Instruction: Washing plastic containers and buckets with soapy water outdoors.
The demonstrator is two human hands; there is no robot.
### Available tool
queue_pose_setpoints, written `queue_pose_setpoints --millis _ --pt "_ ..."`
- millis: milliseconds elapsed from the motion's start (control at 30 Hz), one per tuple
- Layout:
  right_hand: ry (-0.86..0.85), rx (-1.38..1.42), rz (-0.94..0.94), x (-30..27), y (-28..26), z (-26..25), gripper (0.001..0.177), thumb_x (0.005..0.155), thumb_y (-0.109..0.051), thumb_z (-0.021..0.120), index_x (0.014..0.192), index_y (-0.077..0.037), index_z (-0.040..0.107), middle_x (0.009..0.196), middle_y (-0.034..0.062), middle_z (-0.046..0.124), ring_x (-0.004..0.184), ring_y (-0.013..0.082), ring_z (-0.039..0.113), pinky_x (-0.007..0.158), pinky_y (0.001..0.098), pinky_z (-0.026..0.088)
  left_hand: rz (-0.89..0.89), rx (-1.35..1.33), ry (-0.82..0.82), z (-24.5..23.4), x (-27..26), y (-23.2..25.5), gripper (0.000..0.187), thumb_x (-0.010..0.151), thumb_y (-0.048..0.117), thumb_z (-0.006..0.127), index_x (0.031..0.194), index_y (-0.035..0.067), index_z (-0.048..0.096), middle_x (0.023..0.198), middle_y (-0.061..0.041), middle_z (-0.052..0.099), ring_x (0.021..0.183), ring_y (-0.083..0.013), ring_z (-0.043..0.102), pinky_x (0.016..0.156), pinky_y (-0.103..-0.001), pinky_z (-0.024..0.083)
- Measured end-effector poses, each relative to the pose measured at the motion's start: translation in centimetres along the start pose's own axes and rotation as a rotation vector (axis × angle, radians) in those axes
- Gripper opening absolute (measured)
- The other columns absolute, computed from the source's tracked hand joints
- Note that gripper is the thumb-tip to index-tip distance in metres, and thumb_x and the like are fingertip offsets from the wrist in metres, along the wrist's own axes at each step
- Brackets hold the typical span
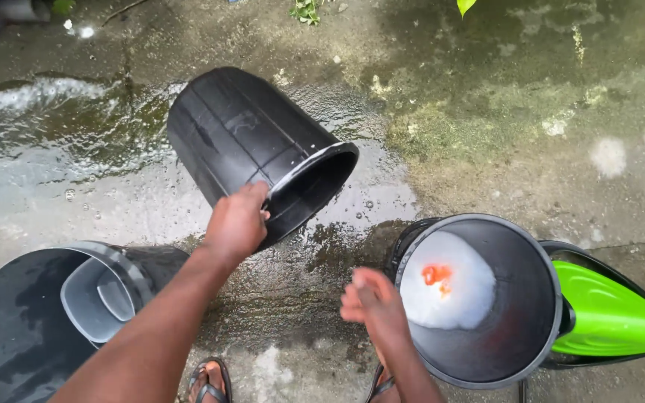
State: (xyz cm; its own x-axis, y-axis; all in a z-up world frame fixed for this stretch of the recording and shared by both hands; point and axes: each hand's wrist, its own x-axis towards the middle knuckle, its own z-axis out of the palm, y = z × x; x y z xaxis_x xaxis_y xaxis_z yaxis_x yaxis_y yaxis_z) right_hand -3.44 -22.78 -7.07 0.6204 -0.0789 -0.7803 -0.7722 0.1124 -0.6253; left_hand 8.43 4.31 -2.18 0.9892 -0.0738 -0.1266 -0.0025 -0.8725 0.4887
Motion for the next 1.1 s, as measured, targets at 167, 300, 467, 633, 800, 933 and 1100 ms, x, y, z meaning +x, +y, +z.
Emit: queue_pose_setpoints --millis 167,300,467,633,800,933,1100 --pt "-0.238 0.595 -0.066 3.0 -12.0 7.2 0.038 0.101 -0.031 0.053 0.13 -0.007 0.048 0.126 0.0196 0.065 0.114 0.0323 0.068 0.102 0.0509 0.053 0.142 0.017 0.031 -0.4 -0.4 1.6 0.024 0.08 -0.005 0.065 0.1 0.006 0.058 0.103 -0.02 0.069 0.093 -0.0433 0.069 0.081 -0.052 0.053" --pt "-0.232 0.668 -0.088 10.0 -10.8 7.8 0.022 0.097 -0.009 0.062 0.116 0.0 0.053 0.119 0.0209 0.063 0.112 0.0375 0.065 0.105 0.0599 0.054 0.199 0.087 -0.058 0.0 -1.1 1.8 0.036 0.069 -0.011 0.063 0.1 0.007 0.059 0.101 -0.019 0.068 0.094 -0.0406 0.069 0.081 -0.05 0.055" --pt "-0.432 0.665 -0.186 8.7 -10.1 7.1 0.02 0.096 -0.005 0.064 0.114 -0.001 0.057 0.118 0.0184 0.066 0.114 0.0349 0.067 0.109 0.0584 0.05 0.228 0.064 -0.052 0.9 -1.3 0.9 0.039 0.066 -0.011 0.062 0.099 0.008 0.06 0.099 -0.015 0.067 0.094 -0.0371 0.069 0.079 -0.047 0.057" --pt "-0.486 0.653 -0.19 6.9 -9.3 7.8 0.032 0.096 -0.004 0.063 0.126 -0.002 0.055 0.125 0.0147 0.065 0.117 0.0303 0.064 0.11 0.0549 0.047 0.341 0.198 -0.026 0.8 -1.8 -1.2 0.023 0.078 0.0 0.065 0.099 0.009 0.06 0.093 -0.011 0.064 0.092 -0.034 0.067 0.069 -0.047 0.056" --pt "-0.568 0.596 -0.234 4.9 -12.0 8.9 0.036 0.097 -0.004 0.06 0.131 -0.001 0.052 0.128 0.0158 0.065 0.12 0.0296 0.065 0.113 0.0535 0.048 0.359 0.233 -0.044 -1.5 -2.5 -0.5 0.025 0.075 -0.001 0.065 0.097 0.008 0.059 0.094 -0.011 0.063 0.094 -0.034 0.066 0.069 -0.046 0.056" --pt "-0.561 0.471 -0.279 4.6 -15.6 10.1 0.033 0.097 -0.01 0.062 0.128 -0.004 0.053 0.122 0.0137 0.065 0.112 0.0294 0.065 0.103 0.0555 0.053 0.277 0.017 0.072 -2.9 -2.9 1.0 0.028 0.073 -0.007 0.062 0.098 0.006 0.059 0.094 -0.014 0.064 0.093 -0.038 0.065 0.076 -0.05 0.054" --pt "-0.548 0.307 -0.273 3.6 -18.6 11.0 0.029 0.1 -0.022 0.064 0.12 -0.004 0.054 0.112 0.0168 0.067 0.106 0.0306 0.067 0.093 0.0517 0.059 0.095 -0.258 0.249 -5.2 -2.5 2.8 0.021 0.076 -0.001 0.063 0.095 0.002 0.055 0.096 -0.021 0.065 0.09 -0.0467 0.063 0.076 -0.055 0.05"
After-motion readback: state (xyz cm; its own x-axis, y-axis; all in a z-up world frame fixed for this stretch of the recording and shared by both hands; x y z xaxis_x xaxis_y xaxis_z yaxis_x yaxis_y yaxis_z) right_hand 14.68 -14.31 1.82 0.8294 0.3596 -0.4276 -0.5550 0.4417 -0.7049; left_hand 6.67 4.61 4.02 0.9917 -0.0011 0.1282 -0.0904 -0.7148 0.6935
